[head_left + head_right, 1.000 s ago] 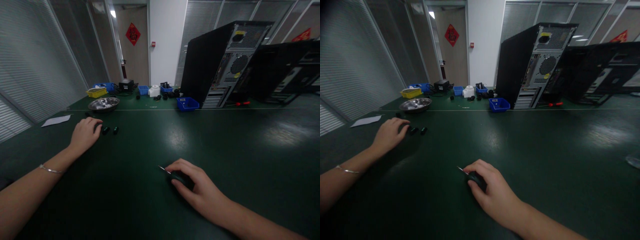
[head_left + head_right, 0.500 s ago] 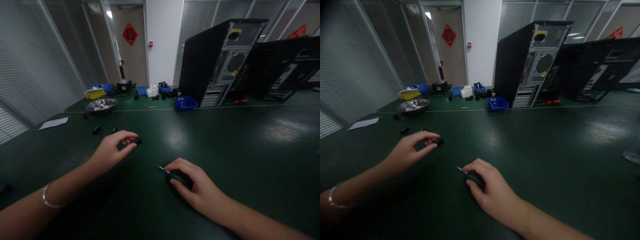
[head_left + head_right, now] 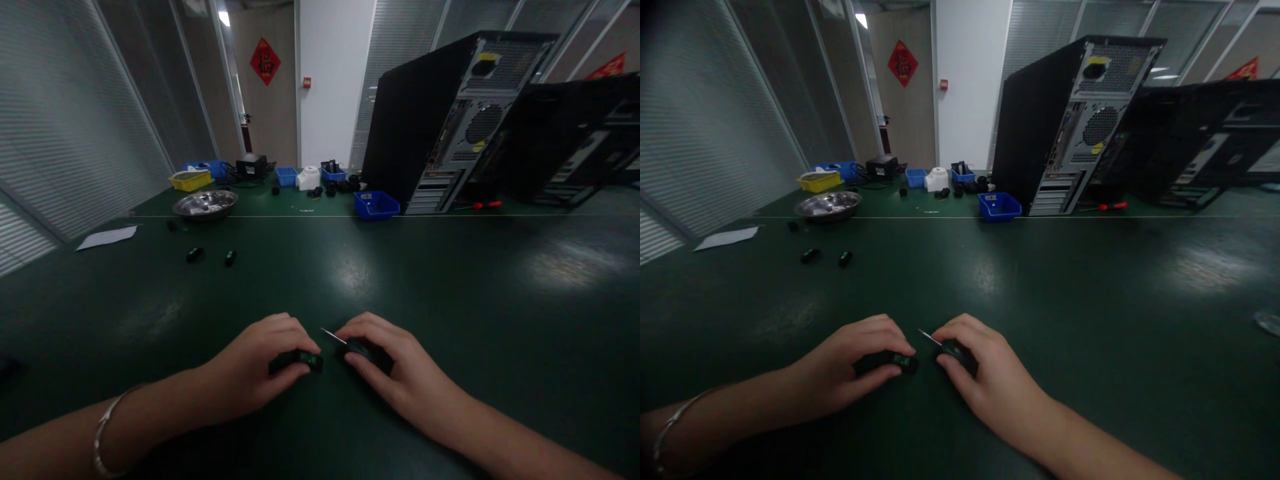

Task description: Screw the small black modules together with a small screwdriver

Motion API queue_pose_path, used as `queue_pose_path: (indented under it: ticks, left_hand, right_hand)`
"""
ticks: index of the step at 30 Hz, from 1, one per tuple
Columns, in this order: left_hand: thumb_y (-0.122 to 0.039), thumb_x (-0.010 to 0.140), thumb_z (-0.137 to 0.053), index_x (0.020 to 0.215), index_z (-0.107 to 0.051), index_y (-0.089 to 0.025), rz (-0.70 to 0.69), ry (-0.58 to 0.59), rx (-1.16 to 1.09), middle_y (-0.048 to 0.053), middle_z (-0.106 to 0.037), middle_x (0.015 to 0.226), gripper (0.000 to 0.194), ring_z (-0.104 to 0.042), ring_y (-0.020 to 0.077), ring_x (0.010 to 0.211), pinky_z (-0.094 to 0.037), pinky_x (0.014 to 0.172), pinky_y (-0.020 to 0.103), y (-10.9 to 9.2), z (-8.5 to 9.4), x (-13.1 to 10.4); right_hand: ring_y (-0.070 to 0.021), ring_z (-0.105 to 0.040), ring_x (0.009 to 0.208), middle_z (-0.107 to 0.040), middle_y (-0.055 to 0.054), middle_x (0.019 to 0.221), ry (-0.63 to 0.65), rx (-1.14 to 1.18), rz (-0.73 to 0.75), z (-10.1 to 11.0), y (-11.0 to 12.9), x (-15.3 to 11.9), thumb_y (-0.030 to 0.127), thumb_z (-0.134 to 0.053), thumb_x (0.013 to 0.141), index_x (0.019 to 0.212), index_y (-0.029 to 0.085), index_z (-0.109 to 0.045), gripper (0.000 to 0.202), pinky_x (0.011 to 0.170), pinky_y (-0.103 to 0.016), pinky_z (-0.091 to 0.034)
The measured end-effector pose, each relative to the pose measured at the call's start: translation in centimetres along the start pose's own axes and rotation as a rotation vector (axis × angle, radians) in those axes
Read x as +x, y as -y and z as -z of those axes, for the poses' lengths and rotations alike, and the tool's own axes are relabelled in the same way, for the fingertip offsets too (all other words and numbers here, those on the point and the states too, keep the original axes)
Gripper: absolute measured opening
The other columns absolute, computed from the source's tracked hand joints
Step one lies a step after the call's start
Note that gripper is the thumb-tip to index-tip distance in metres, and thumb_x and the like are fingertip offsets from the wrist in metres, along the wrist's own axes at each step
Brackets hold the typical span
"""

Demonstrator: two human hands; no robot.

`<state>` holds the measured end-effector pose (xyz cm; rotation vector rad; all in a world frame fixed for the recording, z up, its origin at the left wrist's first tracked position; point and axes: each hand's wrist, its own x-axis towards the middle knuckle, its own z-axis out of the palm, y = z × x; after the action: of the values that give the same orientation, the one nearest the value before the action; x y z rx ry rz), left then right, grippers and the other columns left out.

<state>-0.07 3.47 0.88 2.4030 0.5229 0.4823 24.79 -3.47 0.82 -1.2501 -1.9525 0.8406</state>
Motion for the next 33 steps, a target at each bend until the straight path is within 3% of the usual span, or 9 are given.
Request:
queue_pose_path:
  ticks: [10,19,33]
  left_hand:
    - [-0.014,0.088,-0.066,0.102,-0.069,-0.019,0.041,-0.085,-0.027,0.006,-0.068,0.093,0.014,-0.062,0.0218,0.087,-0.049,0.078,0.034,0.54,-0.58,0.03]
    - [-0.011,0.087,-0.066,0.097,-0.07,-0.017,0.066,-0.132,-0.042,0.005,-0.067,0.088,0.013,-0.062,0.02,0.082,-0.048,0.074,0.032,0.42,-0.51,0.24]
    - [-0.011,0.088,-0.067,0.098,-0.071,-0.016,0.078,-0.105,-0.122,0.003,-0.066,0.088,0.012,-0.062,0.0175,0.081,-0.047,0.074,0.028,0.11,-0.53,0.23]
  right_hand:
    - [-0.0246,-0.064,0.1,-0.07,-0.006,0.106,0.039,-0.095,0.061,-0.15,-0.22,-0.19,0.012,-0.061,0.092,0.109,0.024,-0.069,0.022,0.089,-0.043,-0.049]
    - [-0.0238,-0.062,0.097,-0.069,-0.005,0.104,0.071,-0.11,0.064,-0.13,0.09,-0.32,0.01,-0.059,0.09,0.104,0.023,-0.067,0.021,0.086,-0.041,-0.047]
    - [-0.0226,-0.062,0.094,-0.069,-0.005,0.101,0.065,-0.069,0.093,-0.12,0.07,-0.23,0.008,-0.06,0.089,0.103,0.021,-0.068,0.021,0.084,-0.039,-0.045]
